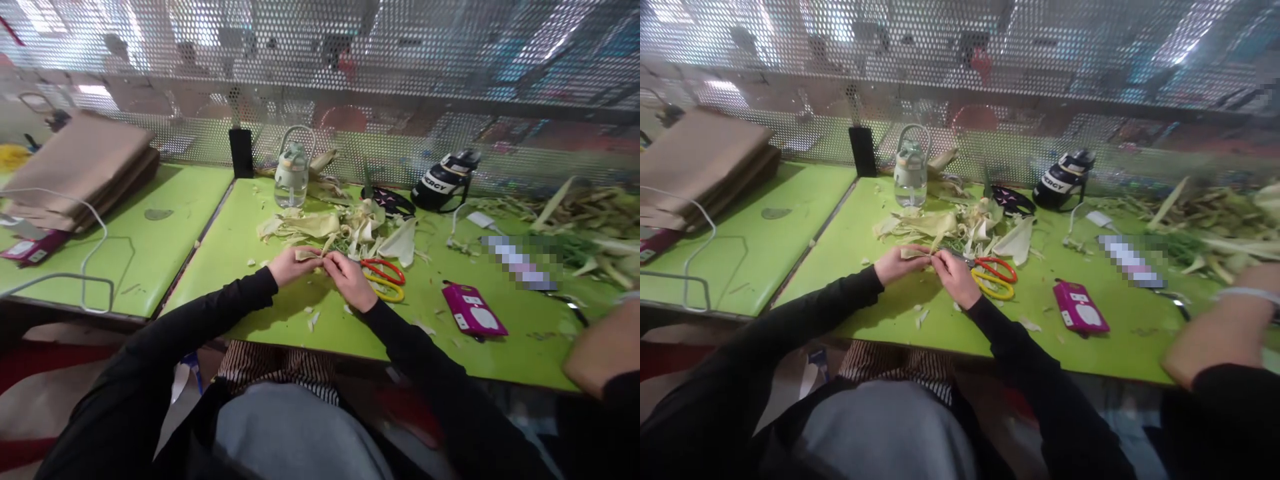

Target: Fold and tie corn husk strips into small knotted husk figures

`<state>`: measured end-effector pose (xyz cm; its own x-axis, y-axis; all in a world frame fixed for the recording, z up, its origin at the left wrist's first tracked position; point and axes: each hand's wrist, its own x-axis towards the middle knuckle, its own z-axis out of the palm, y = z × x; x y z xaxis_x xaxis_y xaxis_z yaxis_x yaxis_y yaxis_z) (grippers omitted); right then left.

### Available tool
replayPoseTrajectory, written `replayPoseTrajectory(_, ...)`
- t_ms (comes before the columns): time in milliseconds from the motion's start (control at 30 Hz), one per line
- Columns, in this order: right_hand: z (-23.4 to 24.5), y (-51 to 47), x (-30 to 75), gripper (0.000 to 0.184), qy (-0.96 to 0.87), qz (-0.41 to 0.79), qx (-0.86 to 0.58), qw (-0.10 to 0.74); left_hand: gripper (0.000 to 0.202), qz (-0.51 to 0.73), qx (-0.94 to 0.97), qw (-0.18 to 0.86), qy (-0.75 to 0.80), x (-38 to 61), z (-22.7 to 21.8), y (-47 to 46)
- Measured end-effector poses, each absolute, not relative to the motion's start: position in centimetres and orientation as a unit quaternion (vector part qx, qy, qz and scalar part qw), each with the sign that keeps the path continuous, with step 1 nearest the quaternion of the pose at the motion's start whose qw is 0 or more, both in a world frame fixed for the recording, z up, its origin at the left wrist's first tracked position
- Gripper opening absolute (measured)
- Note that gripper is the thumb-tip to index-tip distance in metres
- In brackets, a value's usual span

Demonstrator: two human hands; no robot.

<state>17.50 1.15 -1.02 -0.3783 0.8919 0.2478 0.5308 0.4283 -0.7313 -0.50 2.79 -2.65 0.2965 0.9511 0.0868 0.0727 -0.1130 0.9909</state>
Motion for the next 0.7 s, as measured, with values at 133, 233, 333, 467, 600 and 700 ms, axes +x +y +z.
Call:
replayPoseTrajectory(133,-0.2,1.5,17.1,0.027,-0.788,0.276,-0.441,0.328,0.019,0.431,0.622,0.5,0.421,-0.6,-1.8,2.9)
replayPoseTrajectory(233,0.0,1.4,16.8,0.025,-0.789,0.281,-0.43,0.337,0.018,0.444,0.629,0.473,0.429,-0.8,-1.4,2.6)
replayPoseTrajectory(333,0.0,1.3,16.8,0.025,-0.786,0.289,-0.423,0.347,0.019,0.451,0.632,0.463,0.426,-0.9,-1.2,2.5)
replayPoseTrajectory(467,0.1,1.2,17.1,0.029,-0.769,0.295,-0.429,0.372,0.027,0.43,0.635,0.506,0.394,-1.0,-0.8,2.8)
replayPoseTrajectory(600,1.1,1.2,17.3,0.032,-0.746,0.29,-0.446,0.399,0.032,0.429,0.628,0.542,0.357,-1.3,0.4,2.9)
replayPoseTrajectory(700,2.5,1.4,17.0,0.032,-0.747,0.281,-0.448,0.404,0.032,0.455,0.611,0.545,0.35,-1.3,1.6,2.8)
